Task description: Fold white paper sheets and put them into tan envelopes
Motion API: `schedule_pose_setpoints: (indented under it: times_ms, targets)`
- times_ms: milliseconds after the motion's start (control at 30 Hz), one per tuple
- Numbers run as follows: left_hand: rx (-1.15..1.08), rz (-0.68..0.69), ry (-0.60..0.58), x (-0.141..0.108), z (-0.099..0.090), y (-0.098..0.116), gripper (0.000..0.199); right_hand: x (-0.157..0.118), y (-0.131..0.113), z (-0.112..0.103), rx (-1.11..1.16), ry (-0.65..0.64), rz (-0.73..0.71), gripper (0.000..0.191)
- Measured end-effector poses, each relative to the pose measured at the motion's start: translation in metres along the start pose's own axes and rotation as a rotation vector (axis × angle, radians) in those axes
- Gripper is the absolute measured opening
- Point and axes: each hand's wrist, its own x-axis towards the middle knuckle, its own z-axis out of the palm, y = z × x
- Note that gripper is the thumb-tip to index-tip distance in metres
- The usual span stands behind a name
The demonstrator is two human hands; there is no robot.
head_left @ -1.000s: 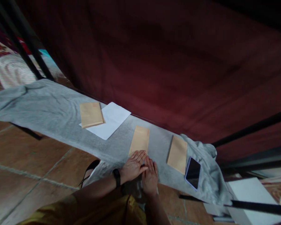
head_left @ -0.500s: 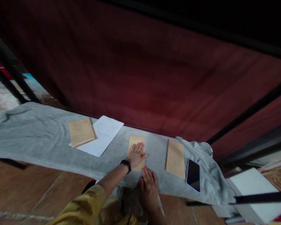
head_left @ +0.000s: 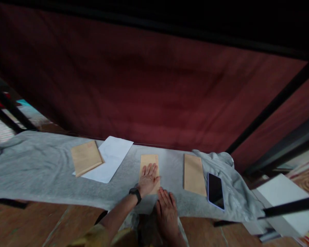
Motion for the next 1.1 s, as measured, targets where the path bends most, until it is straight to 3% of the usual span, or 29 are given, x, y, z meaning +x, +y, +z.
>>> schedule_pose_setpoints:
  times_ms: [133,233,367,567,733,833,967,1033,1100]
  targets:
    - [0.016,0.109,0.014,-0.055,-0.002,0.009,0.059,0.002,-0.007,0.003,0.043,0.025,0.096,0.042]
    - [0.069,0.111,-0.027,-0.078,-0.007,0.015,0.053,0.003,-0.009,0.001,0.050,-0.013,0.117,0.043]
    - [0.232,0.121,-0.079,-0.075,-0.019,0.030,0.047,0.004,-0.008,-0.003,0.033,-0.086,0.133,0.044]
    - [0.457,0.147,-0.049,-0.058,-0.035,0.059,0.043,0.002,-0.006,0.001,0.019,-0.063,0.113,0.045]
    - [0.434,0.134,-0.039,-0.052,-0.044,0.072,0.038,-0.003,0.003,0.007,0.053,-0.003,0.078,0.046]
    - [0.352,0.072,-0.052,-0.046,-0.052,0.072,0.037,-0.005,0.010,0.010,0.101,-0.020,0.071,0.048]
    - [0.019,-0.041,0.033,-0.034,-0.082,0.055,0.039,-0.006,0.018,0.014,0.242,0.049,0.221,0.051]
    - [-0.282,-0.219,0.165,-0.029,-0.099,0.039,0.029,-0.005,0.021,0.015,0.352,0.067,0.277,0.053]
    - [-0.649,-0.508,0.292,-0.028,-0.110,0.024,0.013,-0.003,0.022,0.015,0.440,0.062,0.308,0.053]
